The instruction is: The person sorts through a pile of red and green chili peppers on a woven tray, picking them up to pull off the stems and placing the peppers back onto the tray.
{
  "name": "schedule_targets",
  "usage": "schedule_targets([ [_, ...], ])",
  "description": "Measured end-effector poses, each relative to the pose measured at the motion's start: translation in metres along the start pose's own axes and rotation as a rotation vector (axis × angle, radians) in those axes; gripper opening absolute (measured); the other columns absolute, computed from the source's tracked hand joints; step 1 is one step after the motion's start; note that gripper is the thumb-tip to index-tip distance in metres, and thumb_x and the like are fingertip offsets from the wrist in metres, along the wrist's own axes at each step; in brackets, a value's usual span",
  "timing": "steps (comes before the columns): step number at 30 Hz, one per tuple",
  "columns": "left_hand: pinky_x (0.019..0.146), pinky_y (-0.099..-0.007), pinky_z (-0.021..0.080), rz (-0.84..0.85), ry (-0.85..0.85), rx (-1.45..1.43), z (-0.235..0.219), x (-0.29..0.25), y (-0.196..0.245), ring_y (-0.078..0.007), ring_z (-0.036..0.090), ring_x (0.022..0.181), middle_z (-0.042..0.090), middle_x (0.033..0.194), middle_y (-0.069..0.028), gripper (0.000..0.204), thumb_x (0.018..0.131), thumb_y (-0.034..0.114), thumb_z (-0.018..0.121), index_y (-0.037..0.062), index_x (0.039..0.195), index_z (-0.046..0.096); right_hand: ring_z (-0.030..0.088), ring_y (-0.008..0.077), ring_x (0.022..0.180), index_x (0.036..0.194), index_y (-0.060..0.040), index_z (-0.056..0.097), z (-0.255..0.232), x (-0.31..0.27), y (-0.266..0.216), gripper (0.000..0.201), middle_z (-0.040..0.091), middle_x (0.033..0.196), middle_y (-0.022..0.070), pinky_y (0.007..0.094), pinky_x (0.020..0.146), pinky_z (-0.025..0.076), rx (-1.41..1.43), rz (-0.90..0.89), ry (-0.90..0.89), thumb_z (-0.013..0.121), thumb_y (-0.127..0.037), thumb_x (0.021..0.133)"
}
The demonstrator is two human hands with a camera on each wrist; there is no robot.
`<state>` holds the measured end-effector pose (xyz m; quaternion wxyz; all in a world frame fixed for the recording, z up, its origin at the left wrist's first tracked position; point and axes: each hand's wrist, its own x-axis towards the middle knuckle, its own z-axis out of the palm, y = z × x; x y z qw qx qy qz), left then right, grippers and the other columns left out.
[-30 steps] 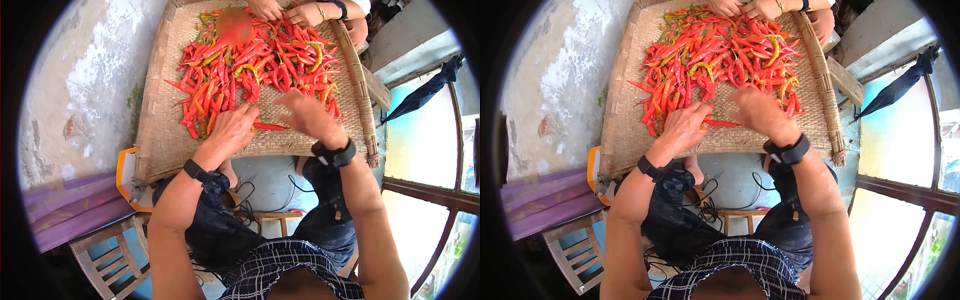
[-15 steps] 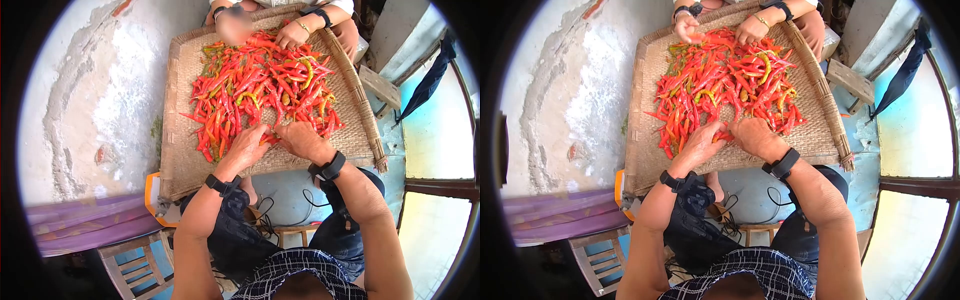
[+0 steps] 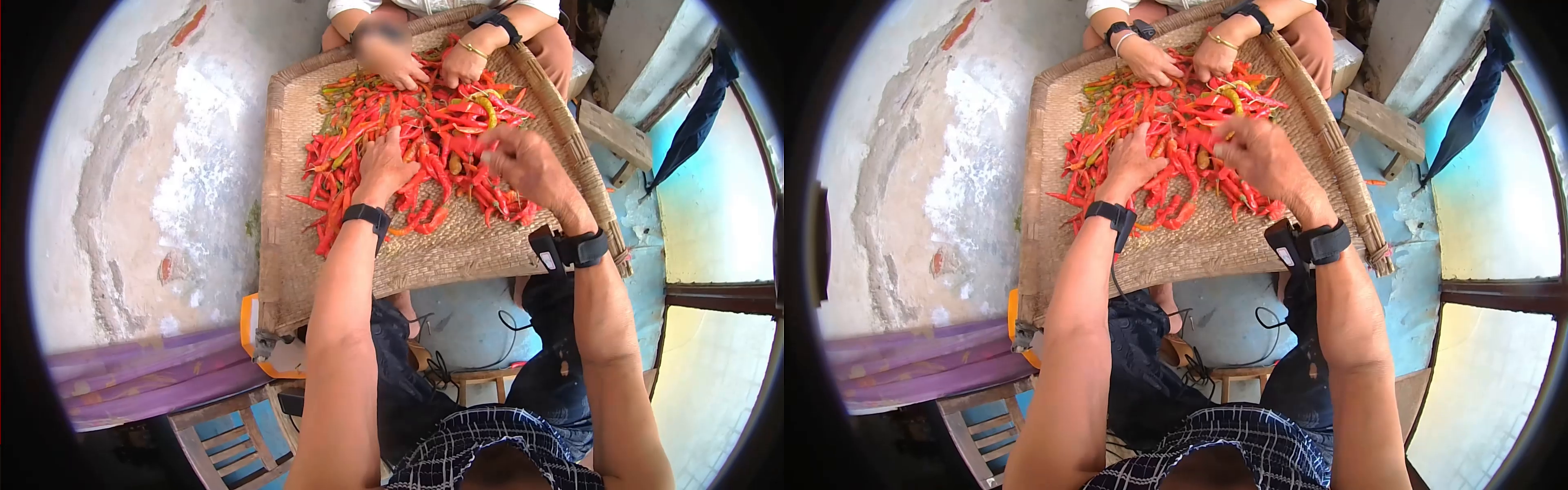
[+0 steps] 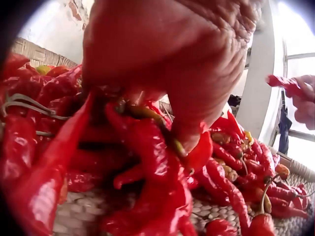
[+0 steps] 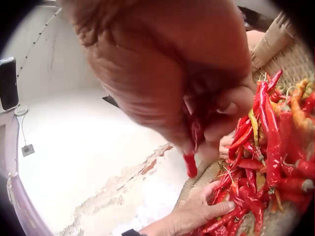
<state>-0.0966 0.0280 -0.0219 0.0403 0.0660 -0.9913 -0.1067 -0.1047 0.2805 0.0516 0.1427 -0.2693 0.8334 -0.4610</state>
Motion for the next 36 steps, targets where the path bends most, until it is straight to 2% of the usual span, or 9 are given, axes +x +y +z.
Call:
schedule_targets([
  [2, 0.097, -0.0442, 0.040, -0.033, -0.053, -0.127, -0.006, -0.006, 0.003, -0.0391, 0.049, 0.113, 0.056, 0.116, -0.0245, 0.073, 0.070, 0.024, 0.071, 0.0077, 0.134, 0.040, 0.063, 0.0318, 0.081, 0.105, -0.0025, 0.061, -0.001, 0.003, 0.006, 0.025, 0.064, 0.085, 0.0196, 0.0384, 0.074, 0.049, 0.012, 0.027, 0.177, 0.064, -0.011, 0.081],
  [5, 0.087, -0.0453, 0.045, 0.057, -0.010, -0.173, -0.008, -0.030, 0.002, -0.0386, 0.055, 0.101, 0.060, 0.105, -0.0226, 0.058, 0.071, 0.011, 0.066, 0.0088, 0.126, 0.045, 0.059, 0.0360, 0.095, 0.108, 0.0003, 0.056, 0.011, 0.013, 0.024, 0.031, 0.059, 0.100, 0.0212, 0.0424, 0.079, 0.049, -0.452, -0.174, 0.579, 0.064, -0.010, 0.079],
  [10, 0.073, -0.0466, 0.046, 0.367, 0.081, -0.203, -0.003, -0.075, 0.000, -0.0364, 0.058, 0.085, 0.061, 0.090, -0.0168, 0.042, 0.071, 0.000, 0.059, 0.0065, 0.111, 0.051, 0.058, 0.0358, 0.096, 0.094, -0.0016, 0.058, 0.037, 0.014, 0.023, 0.019, 0.058, 0.095, 0.0187, 0.0431, 0.081, 0.050, -0.600, -0.321, 0.399, 0.062, -0.009, 0.077],
  [12, 0.076, -0.0454, 0.046, 0.371, 0.048, -0.154, -0.004, -0.091, 0.007, -0.0355, 0.057, 0.088, 0.060, 0.094, -0.0160, 0.043, 0.070, -0.002, 0.059, 0.0061, 0.111, 0.051, 0.057, 0.0327, 0.098, 0.106, -0.0049, 0.059, 0.052, 0.011, 0.018, 0.029, 0.057, 0.098, 0.0156, 0.0427, 0.081, 0.049, -0.623, -0.225, 0.066, 0.066, -0.014, 0.079],
  [13, 0.079, -0.0442, 0.046, 0.378, 0.015, -0.105, -0.005, -0.097, 0.010, -0.0346, 0.056, 0.091, 0.060, 0.097, -0.0152, 0.045, 0.069, -0.003, 0.058, 0.0057, 0.112, 0.052, 0.058, 0.0318, 0.096, 0.105, -0.0050, 0.058, 0.057, 0.006, 0.009, 0.028, 0.057, 0.096, 0.0144, 0.0420, 0.077, 0.051, -0.717, -0.231, 0.040, 0.064, -0.013, 0.079],
  [28, 0.074, -0.0404, 0.046, 0.525, 0.016, -0.091, -0.024, -0.124, 0.001, -0.0298, 0.053, 0.087, 0.055, 0.088, -0.0095, 0.029, 0.072, -0.003, 0.055, 0.0071, 0.099, 0.058, 0.062, 0.0330, 0.076, 0.085, -0.0040, 0.059, 0.090, 0.028, 0.019, 0.010, 0.059, 0.083, 0.0147, 0.0413, 0.062, 0.053, -0.732, -0.348, 0.031, 0.060, -0.005, 0.075],
  [34, 0.075, -0.0416, 0.046, 0.413, 0.003, -0.143, -0.042, -0.128, -0.028, -0.0341, 0.053, 0.086, 0.055, 0.086, -0.0130, 0.026, 0.070, -0.007, 0.055, 0.0046, 0.094, 0.056, 0.062, 0.0321, 0.071, 0.085, -0.0028, 0.061, 0.059, 0.028, 0.011, 0.007, 0.062, 0.079, 0.0165, 0.0383, 0.063, 0.050, -0.201, -0.284, 0.147, 0.060, -0.005, 0.079],
  [35, 0.075, -0.0419, 0.046, 0.376, 0.001, -0.131, -0.045, -0.128, -0.030, -0.0345, 0.053, 0.087, 0.055, 0.086, -0.0138, 0.025, 0.071, -0.006, 0.054, 0.0041, 0.094, 0.056, 0.060, 0.0231, 0.065, 0.086, -0.0017, 0.059, 0.057, 0.029, 0.015, 0.006, 0.061, 0.074, 0.0117, 0.0352, 0.061, 0.047, -0.101, -0.313, 0.171, 0.061, -0.006, 0.082],
  [36, 0.075, -0.0422, 0.046, 0.338, -0.001, -0.119, -0.047, -0.128, -0.030, -0.0349, 0.053, 0.088, 0.055, 0.086, -0.0146, 0.023, 0.072, -0.005, 0.054, 0.0037, 0.093, 0.056, 0.060, 0.0231, 0.065, 0.086, -0.0017, 0.059, 0.055, 0.027, 0.013, 0.006, 0.061, 0.074, 0.0117, 0.0352, 0.061, 0.047, -0.103, -0.310, 0.172, 0.061, -0.006, 0.082],
])
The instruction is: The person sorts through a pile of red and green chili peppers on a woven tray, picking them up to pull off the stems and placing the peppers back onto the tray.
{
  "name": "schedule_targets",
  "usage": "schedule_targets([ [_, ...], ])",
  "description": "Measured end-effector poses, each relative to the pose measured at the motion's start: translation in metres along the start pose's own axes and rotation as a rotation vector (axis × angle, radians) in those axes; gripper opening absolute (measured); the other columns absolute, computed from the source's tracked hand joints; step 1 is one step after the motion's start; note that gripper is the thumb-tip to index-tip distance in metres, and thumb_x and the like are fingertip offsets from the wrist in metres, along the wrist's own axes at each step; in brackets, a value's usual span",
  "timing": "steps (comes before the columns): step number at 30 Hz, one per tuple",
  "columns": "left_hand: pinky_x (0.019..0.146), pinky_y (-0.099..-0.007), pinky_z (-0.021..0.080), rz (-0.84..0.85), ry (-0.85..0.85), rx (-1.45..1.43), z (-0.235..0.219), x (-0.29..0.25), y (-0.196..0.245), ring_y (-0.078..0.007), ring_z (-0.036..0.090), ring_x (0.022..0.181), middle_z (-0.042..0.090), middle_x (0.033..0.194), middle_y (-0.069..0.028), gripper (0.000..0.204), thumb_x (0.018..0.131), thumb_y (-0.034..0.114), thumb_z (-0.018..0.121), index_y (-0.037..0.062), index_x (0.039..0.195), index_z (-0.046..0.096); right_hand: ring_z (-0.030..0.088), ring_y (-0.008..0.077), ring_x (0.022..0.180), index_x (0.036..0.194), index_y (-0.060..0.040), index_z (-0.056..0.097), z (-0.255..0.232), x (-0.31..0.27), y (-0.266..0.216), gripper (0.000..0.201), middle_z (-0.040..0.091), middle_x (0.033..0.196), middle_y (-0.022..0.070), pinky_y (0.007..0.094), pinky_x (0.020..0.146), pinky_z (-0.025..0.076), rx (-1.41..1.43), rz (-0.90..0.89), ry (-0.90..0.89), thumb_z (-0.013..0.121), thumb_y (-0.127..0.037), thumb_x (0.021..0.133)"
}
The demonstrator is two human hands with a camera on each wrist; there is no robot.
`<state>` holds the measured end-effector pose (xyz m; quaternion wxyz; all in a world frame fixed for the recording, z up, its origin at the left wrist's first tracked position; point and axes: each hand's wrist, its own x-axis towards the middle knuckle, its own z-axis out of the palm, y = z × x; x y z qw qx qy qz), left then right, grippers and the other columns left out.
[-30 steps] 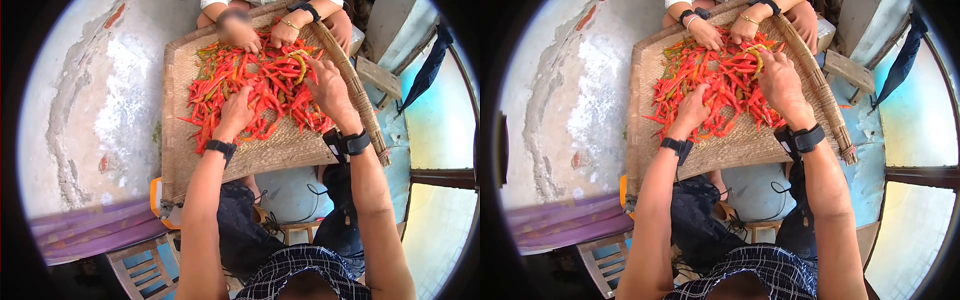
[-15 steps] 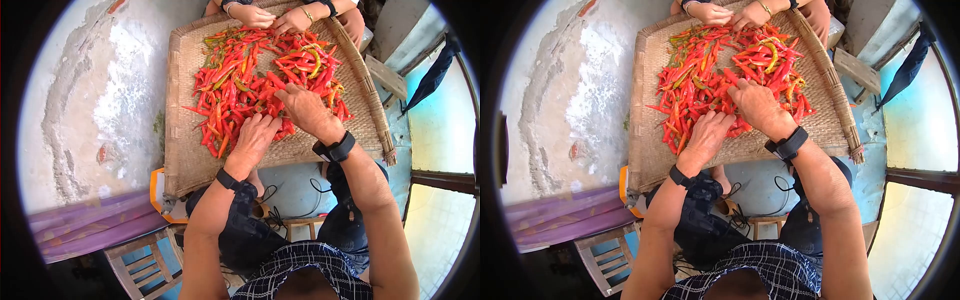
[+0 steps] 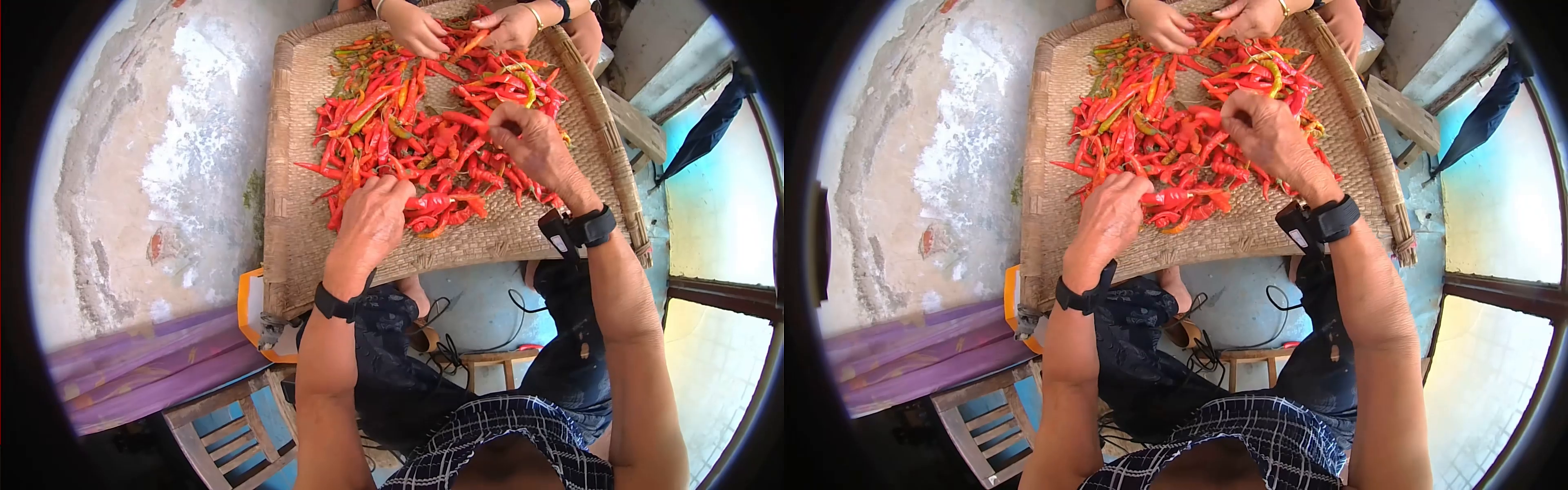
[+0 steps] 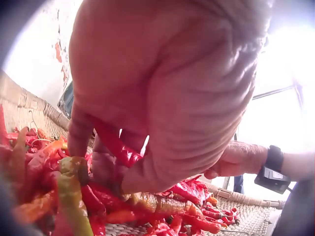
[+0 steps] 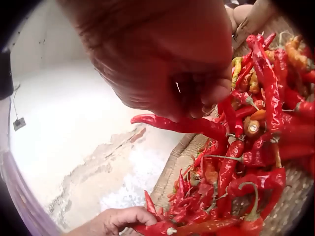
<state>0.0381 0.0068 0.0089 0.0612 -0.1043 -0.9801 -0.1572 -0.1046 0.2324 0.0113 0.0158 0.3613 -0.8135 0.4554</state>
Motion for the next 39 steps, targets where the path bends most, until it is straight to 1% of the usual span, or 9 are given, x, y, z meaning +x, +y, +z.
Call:
schedule_targets([
  [3, 0.076, -0.0428, 0.046, -0.030, 0.031, -0.020, -0.004, 0.003, 0.005, -0.0355, 0.054, 0.089, 0.054, 0.088, -0.0151, 0.022, 0.074, -0.003, 0.055, 0.0038, 0.095, 0.055, 0.052, 0.0094, 0.064, 0.087, -0.0019, 0.056, -0.010, 0.002, -0.007, 0.007, 0.055, 0.073, 0.0003, 0.0278, 0.058, 0.045, 0.131, -0.009, 0.055, 0.058, -0.009, 0.089],
  [8, 0.078, -0.0430, 0.047, -0.051, 0.092, -0.015, 0.000, 0.010, 0.009, -0.0358, 0.054, 0.091, 0.053, 0.095, -0.0148, 0.026, 0.075, -0.002, 0.056, 0.0047, 0.100, 0.056, 0.051, 0.0067, 0.063, 0.089, -0.0048, 0.056, -0.023, 0.002, -0.013, 0.011, 0.057, 0.078, 0.0001, 0.0227, 0.061, 0.046, 0.577, 0.166, 0.051, 0.056, -0.016, 0.093],
  [14, 0.083, -0.0422, 0.045, 0.013, 0.169, 0.084, 0.008, 0.018, 0.012, -0.0336, 0.051, 0.099, 0.052, 0.102, -0.0128, 0.031, 0.075, 0.001, 0.061, 0.0043, 0.105, 0.057, 0.059, 0.0131, 0.066, 0.092, -0.0027, 0.057, -0.031, 0.004, 0.021, 0.013, 0.062, 0.076, 0.0062, 0.0241, 0.060, 0.048, 1.257, 0.602, 0.712, 0.052, -0.014, 0.094],
  [19, 0.087, -0.0413, 0.045, 0.022, 0.138, 0.053, 0.021, 0.024, 0.018, -0.0333, 0.049, 0.103, 0.052, 0.111, -0.0144, 0.036, 0.077, 0.010, 0.066, 0.0051, 0.112, 0.056, 0.064, 0.0196, 0.072, 0.097, -0.0015, 0.052, 0.010, -0.001, 0.003, 0.018, 0.064, 0.075, 0.0097, 0.0318, 0.054, 0.051, 0.664, 0.498, 0.060, 0.056, -0.017, 0.090],
  [21, 0.087, -0.0426, 0.044, 0.037, 0.131, 0.064, 0.026, 0.028, 0.021, -0.0335, 0.049, 0.104, 0.052, 0.115, -0.0152, 0.040, 0.078, 0.014, 0.067, 0.0056, 0.115, 0.055, 0.066, 0.0268, 0.076, 0.099, -0.0007, 0.053, 0.030, -0.003, 0.004, 0.020, 0.064, 0.075, 0.0149, 0.0374, 0.056, 0.053, -0.719, 0.031, -0.018, 0.057, -0.015, 0.086],
  [26, 0.089, -0.0462, 0.042, 0.046, 0.137, 0.157, 0.043, 0.044, 0.020, -0.0344, 0.048, 0.108, 0.048, 0.125, -0.0174, 0.050, 0.080, 0.022, 0.067, 0.0071, 0.124, 0.050, 0.065, 0.0323, 0.079, 0.093, -0.0033, 0.054, 0.043, -0.005, 0.025, 0.020, 0.063, 0.085, 0.0145, 0.0420, 0.064, 0.054, -0.721, 0.257, -0.210, 0.064, -0.015, 0.080],
  [29, 0.086, -0.0459, 0.042, 0.027, 0.101, 0.177, 0.045, 0.049, 0.020, -0.0333, 0.050, 0.104, 0.053, 0.117, -0.0158, 0.052, 0.078, 0.023, 0.068, 0.0090, 0.125, 0.049, 0.063, 0.0330, 0.074, 0.083, -0.0036, 0.056, 0.037, -0.008, 0.018, 0.011, 0.060, 0.080, 0.0143, 0.0411, 0.062, 0.053, -0.642, 0.017, -0.220, 0.062, -0.006, 0.074],
  [34, 0.074, -0.0430, 0.041, 0.044, -0.016, 0.210, 0.045, 0.043, 0.014, -0.0293, 0.053, 0.090, 0.057, 0.088, -0.0086, 0.036, 0.070, 0.013, 0.066, 0.0097, 0.104, 0.057, 0.066, 0.0305, 0.074, 0.084, -0.0030, 0.060, 0.030, -0.020, 0.014, 0.008, 0.061, 0.084, 0.0171, 0.0405, 0.060, 0.055, -0.607, -0.074, -0.270, 0.058, -0.005, 0.076],
  [39, 0.072, -0.0426, 0.040, 0.039, -0.035, 0.205, 0.042, 0.027, 0.009, -0.0296, 0.053, 0.087, 0.057, 0.085, -0.0095, 0.028, 0.066, 0.009, 0.063, 0.0073, 0.093, 0.056, 0.065, 0.0319, 0.068, 0.088, -0.0025, 0.057, 0.027, -0.019, 0.025, 0.010, 0.061, 0.073, 0.0159, 0.0405, 0.058, 0.054, -0.667, 0.026, -0.276, 0.057, -0.008, 0.079],
])
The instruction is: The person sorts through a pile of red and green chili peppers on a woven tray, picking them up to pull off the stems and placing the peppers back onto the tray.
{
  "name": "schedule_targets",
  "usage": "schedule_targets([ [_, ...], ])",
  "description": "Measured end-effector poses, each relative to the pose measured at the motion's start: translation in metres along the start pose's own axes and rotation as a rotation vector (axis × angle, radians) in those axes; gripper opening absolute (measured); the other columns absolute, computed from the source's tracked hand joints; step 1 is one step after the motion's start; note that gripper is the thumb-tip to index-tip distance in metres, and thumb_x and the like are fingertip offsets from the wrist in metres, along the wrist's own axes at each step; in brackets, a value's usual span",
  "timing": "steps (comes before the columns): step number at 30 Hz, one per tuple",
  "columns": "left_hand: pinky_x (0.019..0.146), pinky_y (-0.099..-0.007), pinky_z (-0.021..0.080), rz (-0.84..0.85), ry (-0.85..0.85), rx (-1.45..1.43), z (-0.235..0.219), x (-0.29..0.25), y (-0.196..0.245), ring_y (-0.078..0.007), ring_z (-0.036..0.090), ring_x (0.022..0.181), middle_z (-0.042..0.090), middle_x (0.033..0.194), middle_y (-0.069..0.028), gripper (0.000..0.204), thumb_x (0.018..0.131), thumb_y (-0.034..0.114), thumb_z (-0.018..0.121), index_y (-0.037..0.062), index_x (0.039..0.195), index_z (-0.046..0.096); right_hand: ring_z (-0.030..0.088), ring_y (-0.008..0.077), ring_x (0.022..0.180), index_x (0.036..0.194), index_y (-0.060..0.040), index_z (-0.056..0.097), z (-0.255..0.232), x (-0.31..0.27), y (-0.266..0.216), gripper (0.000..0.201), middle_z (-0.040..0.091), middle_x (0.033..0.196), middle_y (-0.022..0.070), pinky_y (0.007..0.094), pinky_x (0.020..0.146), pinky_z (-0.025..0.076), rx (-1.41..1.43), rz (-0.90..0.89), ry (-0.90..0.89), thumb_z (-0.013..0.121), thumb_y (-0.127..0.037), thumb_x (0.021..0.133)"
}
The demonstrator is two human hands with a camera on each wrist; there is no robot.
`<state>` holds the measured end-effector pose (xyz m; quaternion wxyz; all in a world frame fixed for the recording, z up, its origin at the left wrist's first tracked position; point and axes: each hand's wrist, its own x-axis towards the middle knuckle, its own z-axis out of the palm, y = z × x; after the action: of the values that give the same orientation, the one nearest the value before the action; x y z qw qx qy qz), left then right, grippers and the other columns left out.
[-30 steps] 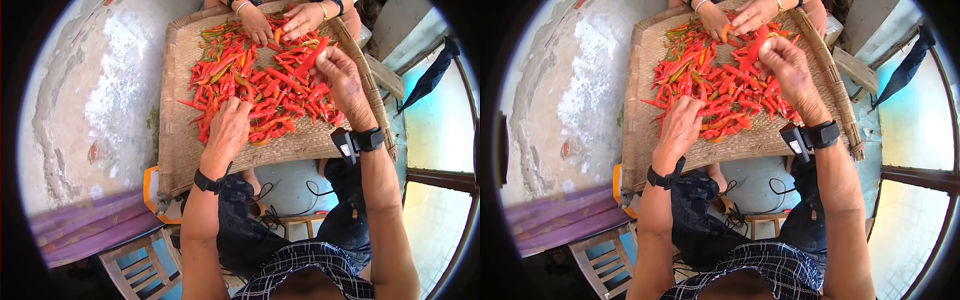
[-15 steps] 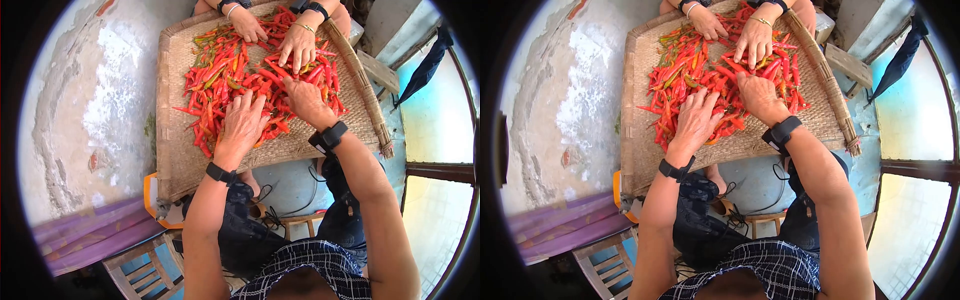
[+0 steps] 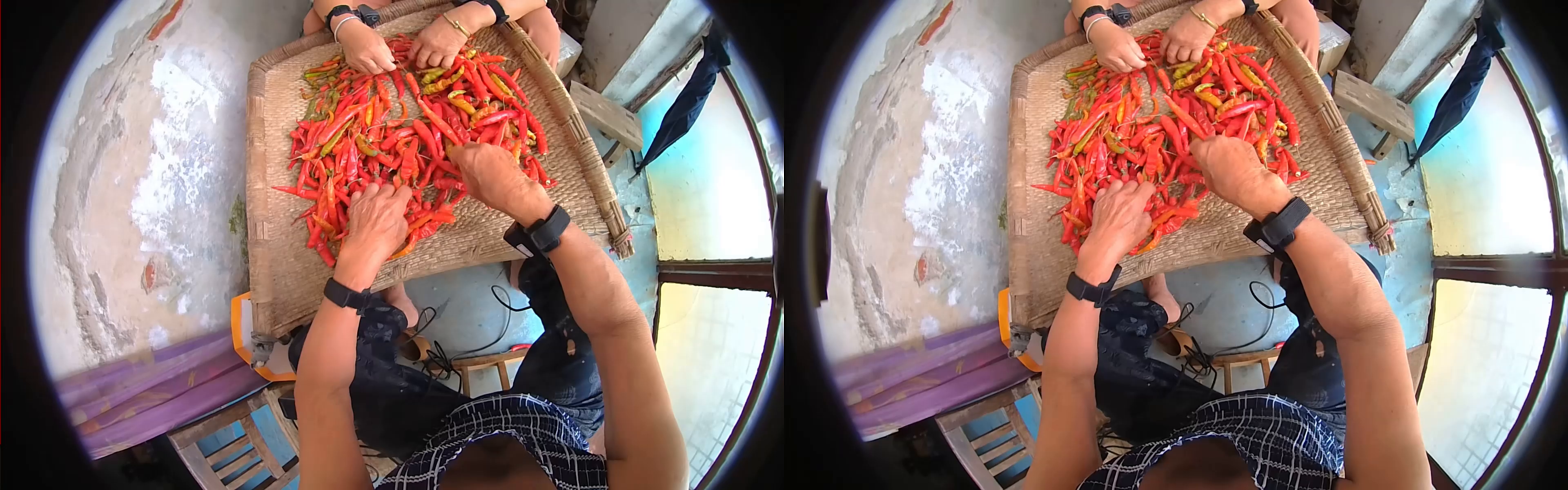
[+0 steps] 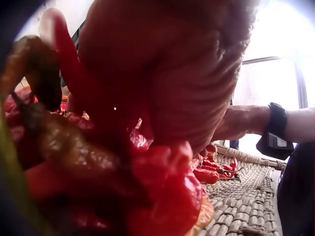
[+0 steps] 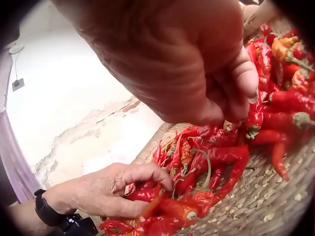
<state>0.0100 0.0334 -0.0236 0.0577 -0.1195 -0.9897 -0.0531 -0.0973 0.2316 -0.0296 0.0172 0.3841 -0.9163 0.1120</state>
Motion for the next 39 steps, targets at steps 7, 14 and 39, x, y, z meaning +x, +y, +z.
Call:
schedule_targets([
  [7, 0.076, -0.0434, 0.042, -0.071, -0.150, 0.057, -0.015, -0.012, -0.011, -0.0306, 0.054, 0.090, 0.059, 0.088, -0.0125, 0.025, 0.067, 0.011, 0.062, 0.0057, 0.091, 0.057, 0.063, 0.0338, 0.083, 0.102, -0.0041, 0.057, 0.009, 0.017, -0.012, 0.020, 0.061, 0.088, 0.0181, 0.0436, 0.068, 0.052, 0.419, 0.012, 0.210, 0.059, -0.012, 0.083],
  [14, 0.087, -0.0430, 0.044, -0.076, 0.139, -0.285, -0.021, 0.010, -0.009, -0.0357, 0.052, 0.102, 0.051, 0.115, -0.0176, 0.042, 0.077, 0.016, 0.067, 0.0061, 0.116, 0.054, 0.062, 0.0358, 0.082, 0.099, -0.0031, 0.062, -0.001, 0.011, -0.017, 0.025, 0.064, 0.095, 0.0174, 0.0424, 0.069, 0.051, 0.434, -0.123, -0.088, 0.061, -0.004, 0.073],
  [39, 0.069, -0.0419, 0.046, -0.145, 0.030, -0.172, -0.018, 0.004, -0.008, -0.0318, 0.056, 0.081, 0.060, 0.077, -0.0127, 0.017, 0.078, 0.016, 0.066, 0.0034, 0.082, 0.054, 0.062, 0.0234, 0.064, 0.096, -0.0026, 0.067, -0.136, -0.044, -0.060, 0.015, 0.065, 0.079, 0.0087, 0.0327, 0.058, 0.049, 0.675, -0.435, 0.608, 0.059, -0.009, 0.085],
])
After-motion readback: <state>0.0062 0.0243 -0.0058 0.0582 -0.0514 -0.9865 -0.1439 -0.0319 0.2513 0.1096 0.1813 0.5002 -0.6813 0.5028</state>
